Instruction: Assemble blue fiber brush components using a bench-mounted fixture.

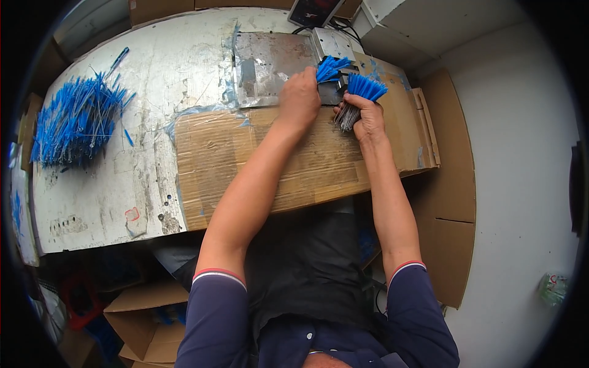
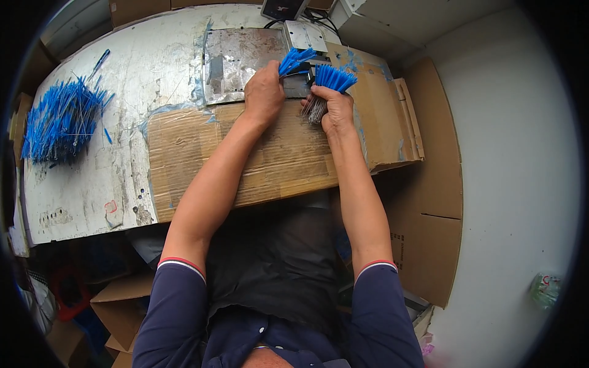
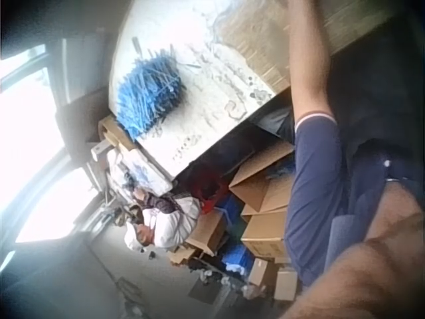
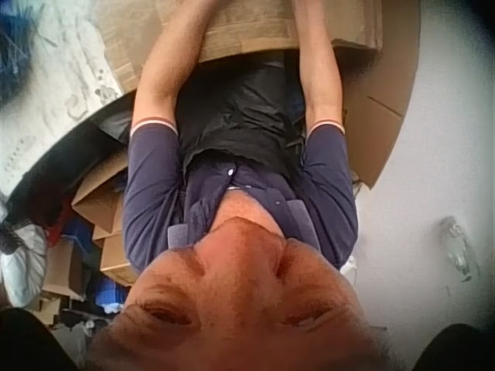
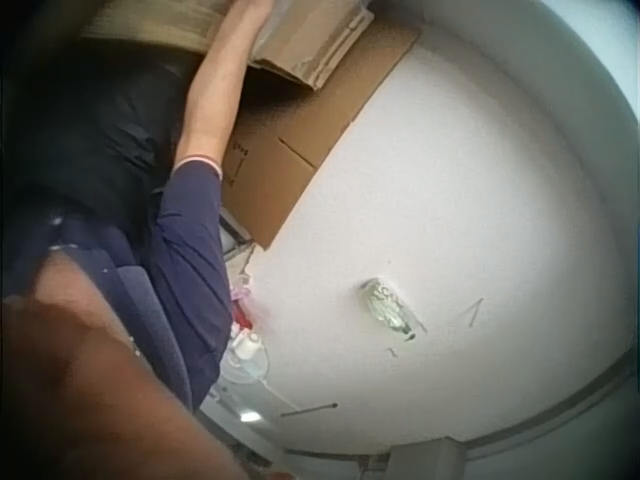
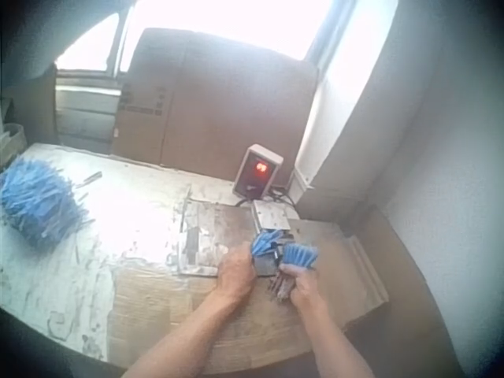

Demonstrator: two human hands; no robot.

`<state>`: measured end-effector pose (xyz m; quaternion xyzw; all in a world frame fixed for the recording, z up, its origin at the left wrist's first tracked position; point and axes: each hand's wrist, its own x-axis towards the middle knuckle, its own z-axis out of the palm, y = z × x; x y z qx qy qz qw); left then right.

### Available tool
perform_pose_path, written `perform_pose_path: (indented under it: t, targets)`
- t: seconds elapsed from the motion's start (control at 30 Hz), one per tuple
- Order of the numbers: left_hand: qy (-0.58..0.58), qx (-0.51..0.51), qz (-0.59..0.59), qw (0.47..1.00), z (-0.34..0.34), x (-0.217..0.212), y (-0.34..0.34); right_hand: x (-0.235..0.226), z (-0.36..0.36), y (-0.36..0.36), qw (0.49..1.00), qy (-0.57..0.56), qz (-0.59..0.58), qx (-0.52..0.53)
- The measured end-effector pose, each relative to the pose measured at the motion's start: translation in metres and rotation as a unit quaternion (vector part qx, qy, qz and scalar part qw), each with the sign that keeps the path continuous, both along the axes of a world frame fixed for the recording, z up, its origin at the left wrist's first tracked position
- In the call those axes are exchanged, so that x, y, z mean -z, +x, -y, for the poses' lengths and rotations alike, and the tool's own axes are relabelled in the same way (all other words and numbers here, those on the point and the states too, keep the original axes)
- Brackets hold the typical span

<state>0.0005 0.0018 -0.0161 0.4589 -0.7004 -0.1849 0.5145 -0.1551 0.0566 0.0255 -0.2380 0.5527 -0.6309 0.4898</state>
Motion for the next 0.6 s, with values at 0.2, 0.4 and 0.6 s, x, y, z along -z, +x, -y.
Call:
perform_pose_path:
  t: [0.2, 0.4, 0.6]
  targets:
    - [-0.007, 0.009, 0.006, 1.0, -0.0006, -0.002, 0.0, 0.0009, -0.0015, -0.0017, 0.999, 0.029, -0.014, 0.0]
    - [-0.024, 0.008, 0.018, 1.0, -0.0003, -0.0015, 0.0009, -0.0016, -0.0047, 0.0016, 1.0, 0.007, -0.029, 0.003]
    - [-0.068, 0.007, 0.096, 0.993, 0.0001, 0.003, -0.0005, -0.0029, -0.001, 0.0026, 0.997, 0.034, -0.073, 0.015]
